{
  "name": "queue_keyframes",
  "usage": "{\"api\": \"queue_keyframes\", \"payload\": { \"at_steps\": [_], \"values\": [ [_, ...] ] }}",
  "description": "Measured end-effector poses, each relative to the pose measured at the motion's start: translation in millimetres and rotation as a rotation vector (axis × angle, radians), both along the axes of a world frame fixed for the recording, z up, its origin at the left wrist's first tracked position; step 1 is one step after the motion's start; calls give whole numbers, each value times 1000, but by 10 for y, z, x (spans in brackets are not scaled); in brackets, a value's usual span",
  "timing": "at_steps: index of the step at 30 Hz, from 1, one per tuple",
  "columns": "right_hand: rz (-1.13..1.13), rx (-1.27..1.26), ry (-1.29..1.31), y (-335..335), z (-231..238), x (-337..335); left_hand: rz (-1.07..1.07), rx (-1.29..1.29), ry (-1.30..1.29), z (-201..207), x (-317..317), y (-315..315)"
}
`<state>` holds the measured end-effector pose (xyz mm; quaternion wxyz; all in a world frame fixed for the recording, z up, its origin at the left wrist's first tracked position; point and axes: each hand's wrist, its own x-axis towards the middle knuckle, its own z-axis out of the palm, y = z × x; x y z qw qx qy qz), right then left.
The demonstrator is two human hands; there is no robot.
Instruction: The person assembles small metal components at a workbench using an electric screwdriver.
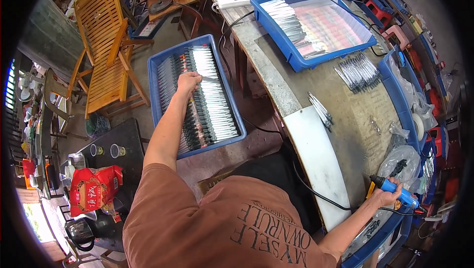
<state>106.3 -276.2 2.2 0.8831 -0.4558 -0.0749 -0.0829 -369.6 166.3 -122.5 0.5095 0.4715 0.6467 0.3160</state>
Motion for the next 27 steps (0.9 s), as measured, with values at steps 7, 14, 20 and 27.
{"api": "queue_keyframes", "payload": {
  "at_steps": [7, 14, 20, 27],
  "values": [
    [15, -4, -2, -2, 0, -2, -28, 225, 454, -227, -107, 108],
    [23, -12, 6, 12, 14, -19, -62, 260, 602, -103, -115, 9],
    [0, -17, 2, -9, 15, -24, -20, 364, 772, 69, 68, -138],
    [31, 42, 33, 13, -9, -21, -490, 852, 246, 879, 875, -843]
  ]
}}
